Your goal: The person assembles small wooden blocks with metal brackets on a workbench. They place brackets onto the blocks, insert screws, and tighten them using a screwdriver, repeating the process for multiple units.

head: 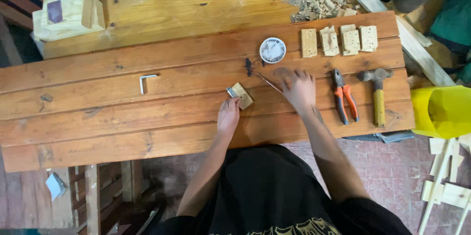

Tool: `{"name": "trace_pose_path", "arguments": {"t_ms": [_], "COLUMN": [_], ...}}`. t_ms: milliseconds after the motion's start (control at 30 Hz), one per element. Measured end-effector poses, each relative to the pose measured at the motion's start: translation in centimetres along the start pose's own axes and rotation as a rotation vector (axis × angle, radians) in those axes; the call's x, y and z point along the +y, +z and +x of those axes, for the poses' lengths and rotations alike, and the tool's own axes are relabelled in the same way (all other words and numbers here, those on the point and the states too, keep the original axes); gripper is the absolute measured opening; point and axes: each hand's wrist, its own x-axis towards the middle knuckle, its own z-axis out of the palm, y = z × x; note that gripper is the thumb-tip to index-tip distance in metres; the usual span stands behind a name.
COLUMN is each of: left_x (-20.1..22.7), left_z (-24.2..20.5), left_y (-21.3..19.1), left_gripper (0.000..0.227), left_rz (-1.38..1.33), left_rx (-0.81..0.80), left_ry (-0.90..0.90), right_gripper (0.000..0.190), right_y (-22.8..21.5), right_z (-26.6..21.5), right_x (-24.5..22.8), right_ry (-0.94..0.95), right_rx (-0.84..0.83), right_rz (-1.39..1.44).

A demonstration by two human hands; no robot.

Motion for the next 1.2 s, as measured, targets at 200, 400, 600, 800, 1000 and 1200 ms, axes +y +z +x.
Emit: {"name": "trace_pose_path", "arguments": {"t_ms": [200,400,600,800,1000,1200], "left_x": [-1.6,-0.2,-0.7,-0.5,-1.7,-1.8], "left_z": [-1.3,3.0,5.4,5.3,3.0,3.0], "left_y": [0.1,-8.2,-9.3,-9.3,-5.9,-5.8], "left_gripper": [0.016,0.116,0.147,0.138,0.141,0.124], "left_rz": [-0.18,-0.355,-0.41,-0.387,-0.327,-0.329], "left_rx": [-0.063,-0.367,-0.675,-0.657,-0.569,-0.597], "left_ry": [-0.125,-0.442,-0.447,-0.451,-0.386,-0.372], "right_gripper": [0.018,0.011,0.012,0.012,0.019,0.021], "right_y": [8.7,8.4,6.2,4.5,7.8,5.8], "right_z": [11.2,12.2,9.0,3.0,1.2,2.2], "right_x": [0.8,-0.4,-2.4,-8.9,-10.5,-11.3], "right_ry": [-0.026,0.06,0.382,0.43,0.421,0.443], "right_rx": [-0.238,-0.375,-0.397,-0.553,-0.787,-0.749], "right_rz": [0.059,0.007,0.625,1.381,1.489,1.426]}}
